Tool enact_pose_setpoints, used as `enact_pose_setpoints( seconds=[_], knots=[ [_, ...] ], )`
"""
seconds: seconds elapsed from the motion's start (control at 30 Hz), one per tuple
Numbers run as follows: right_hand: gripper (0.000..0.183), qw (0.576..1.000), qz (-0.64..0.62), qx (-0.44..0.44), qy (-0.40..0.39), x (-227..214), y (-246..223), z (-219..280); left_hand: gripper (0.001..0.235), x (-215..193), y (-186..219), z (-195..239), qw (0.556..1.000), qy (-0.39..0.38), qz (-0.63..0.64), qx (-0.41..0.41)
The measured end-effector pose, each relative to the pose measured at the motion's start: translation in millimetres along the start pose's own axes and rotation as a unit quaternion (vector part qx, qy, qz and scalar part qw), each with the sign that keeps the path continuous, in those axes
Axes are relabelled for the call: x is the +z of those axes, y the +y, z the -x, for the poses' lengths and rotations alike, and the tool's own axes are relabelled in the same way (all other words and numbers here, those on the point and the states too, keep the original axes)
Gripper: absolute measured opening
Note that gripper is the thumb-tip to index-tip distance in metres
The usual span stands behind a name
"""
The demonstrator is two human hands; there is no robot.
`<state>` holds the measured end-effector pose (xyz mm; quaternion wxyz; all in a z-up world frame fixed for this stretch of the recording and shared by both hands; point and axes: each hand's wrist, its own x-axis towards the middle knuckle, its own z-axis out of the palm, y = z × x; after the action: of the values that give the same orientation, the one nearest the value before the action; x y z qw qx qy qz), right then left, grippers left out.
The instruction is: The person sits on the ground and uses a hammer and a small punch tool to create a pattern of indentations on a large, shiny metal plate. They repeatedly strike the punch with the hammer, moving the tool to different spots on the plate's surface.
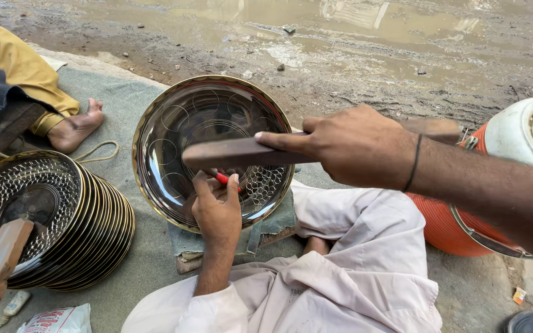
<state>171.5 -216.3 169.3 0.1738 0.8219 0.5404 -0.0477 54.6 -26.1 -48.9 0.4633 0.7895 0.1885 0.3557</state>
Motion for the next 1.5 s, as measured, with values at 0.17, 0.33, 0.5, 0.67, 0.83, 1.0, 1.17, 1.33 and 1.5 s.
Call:
enact_pose_setpoints(
  seconds=[0.17,0.33,0.5,0.67,0.83,1.0,1.17,1.33,1.5],
  knots=[
    [0.092,0.987,-0.083,0.138,-0.021,32.5,9.7,1.8,0.051,-9.4,5.3,-33.4,0.984,-0.166,-0.046,0.034],
    [0.099,0.959,-0.232,0.133,0.093,81.3,13.6,15.4,0.055,-16.3,22.6,-64.4,0.923,-0.326,-0.143,0.149],
    [0.105,0.861,-0.45,0.21,0.109,118.0,7.9,43.7,0.052,-17.2,34.6,-67.1,0.915,-0.329,-0.156,0.176],
    [0.104,0.843,-0.457,0.252,0.13,166.7,-23.2,68.1,0.051,-13.3,36.5,-69.3,0.888,-0.378,-0.181,0.187],
    [0.108,0.809,-0.474,0.193,0.289,217.8,-83.9,88.3,0.048,-1.8,40.8,-86.0,0.789,-0.516,-0.26,0.209],
    [0.108,0.704,-0.59,0.347,0.19,236.4,-112.6,96.4,0.049,5.2,43.7,-85.6,0.736,-0.548,-0.323,0.232],
    [0.106,0.764,-0.57,0.254,0.163,222.7,-66.2,79.8,0.048,-8.2,37.2,-76.2,0.842,-0.428,-0.254,0.21],
    [0.096,0.882,-0.336,0.06,0.324,163.7,-4.3,48.7,0.048,-20.2,23.7,-50.9,0.921,-0.298,-0.194,0.161],
    [0.097,0.958,-0.25,0.06,0.13,75.5,20.6,17.8,0.048,-18.4,18.0,-24.0,0.974,-0.146,-0.157,0.065]
  ],
)
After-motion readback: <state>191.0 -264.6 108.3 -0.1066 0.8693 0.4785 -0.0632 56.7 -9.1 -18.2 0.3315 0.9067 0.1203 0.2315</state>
